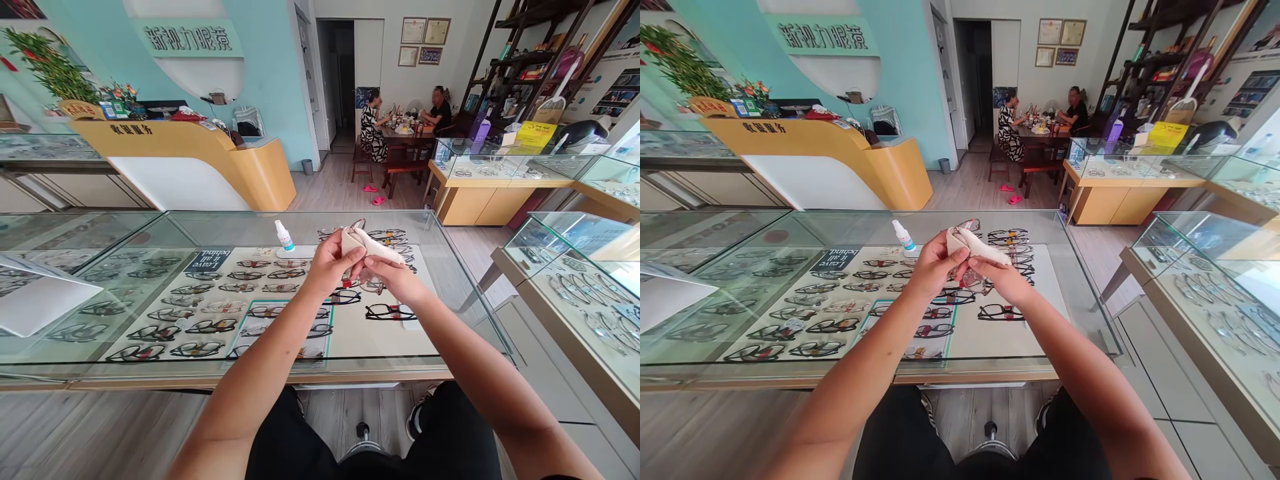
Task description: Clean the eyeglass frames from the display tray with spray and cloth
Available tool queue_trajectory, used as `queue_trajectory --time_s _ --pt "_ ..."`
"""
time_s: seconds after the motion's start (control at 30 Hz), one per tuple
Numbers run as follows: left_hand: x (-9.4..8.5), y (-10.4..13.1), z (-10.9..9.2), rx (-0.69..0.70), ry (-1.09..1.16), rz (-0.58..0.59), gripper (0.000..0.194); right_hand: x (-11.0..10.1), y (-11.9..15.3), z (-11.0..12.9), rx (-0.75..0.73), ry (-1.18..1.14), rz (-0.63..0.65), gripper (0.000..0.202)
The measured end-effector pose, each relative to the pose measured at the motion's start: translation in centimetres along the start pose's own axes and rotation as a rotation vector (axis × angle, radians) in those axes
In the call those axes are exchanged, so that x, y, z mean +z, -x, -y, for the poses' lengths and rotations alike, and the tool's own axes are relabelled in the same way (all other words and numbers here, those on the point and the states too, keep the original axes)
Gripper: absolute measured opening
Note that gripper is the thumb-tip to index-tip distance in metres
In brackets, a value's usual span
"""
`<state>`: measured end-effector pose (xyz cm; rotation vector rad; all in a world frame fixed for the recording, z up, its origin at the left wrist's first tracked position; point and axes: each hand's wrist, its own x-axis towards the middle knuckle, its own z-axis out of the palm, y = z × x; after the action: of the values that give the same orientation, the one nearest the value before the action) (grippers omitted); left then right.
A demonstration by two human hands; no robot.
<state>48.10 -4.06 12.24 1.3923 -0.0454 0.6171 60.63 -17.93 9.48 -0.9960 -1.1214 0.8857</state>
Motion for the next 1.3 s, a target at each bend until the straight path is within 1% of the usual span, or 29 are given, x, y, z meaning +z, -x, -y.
queue_trajectory --time_s 0.13,0.2,0.33,0.43,0.57,0.7,0.9,1.07,1.13,1.2,1.3 --pt "0.5 0.2 0.1 0.016 -0.023 -0.126 0.054 0.7 0.0 0.1 -0.040 0.046 0.034 0.046" --pt "0.3 0.1 0.2 0.012 -0.025 -0.152 0.055 0.7 0.1 0.5 -0.034 0.056 0.034 0.048" --pt "-1.1 -0.4 -0.1 -0.059 -0.010 -0.073 0.058 -0.2 0.5 0.8 0.048 0.090 -0.034 0.046" --pt "-2.2 -0.6 -0.7 -0.112 0.017 -0.004 0.055 -1.1 0.5 0.6 0.068 0.050 -0.092 0.043" --pt "-2.7 -0.5 -0.9 -0.133 -0.007 0.076 0.057 -1.4 0.3 0.6 0.076 -0.028 -0.115 0.045" --pt "-2.6 -0.3 -0.8 -0.130 -0.014 0.099 0.058 -1.0 0.2 0.9 0.086 -0.061 -0.110 0.048" --pt "-2.5 -0.5 -0.6 -0.109 -0.005 0.076 0.057 -1.1 0.3 1.0 0.059 -0.067 -0.092 0.047" --pt "-1.5 -0.5 -0.1 -0.097 0.019 0.111 0.060 -1.7 0.4 0.4 0.040 -0.011 -0.120 0.046" --pt "-1.0 -0.3 -0.1 -0.091 0.032 0.118 0.057 -2.0 0.5 0.3 0.027 0.040 -0.115 0.045" --pt "-0.7 -0.1 -0.2 -0.087 0.034 0.123 0.050 -2.1 0.7 0.4 0.016 0.073 -0.096 0.045" --pt "-0.4 0.0 -0.4 -0.079 0.034 0.122 0.044 -2.1 0.8 0.5 0.009 0.073 -0.076 0.047"
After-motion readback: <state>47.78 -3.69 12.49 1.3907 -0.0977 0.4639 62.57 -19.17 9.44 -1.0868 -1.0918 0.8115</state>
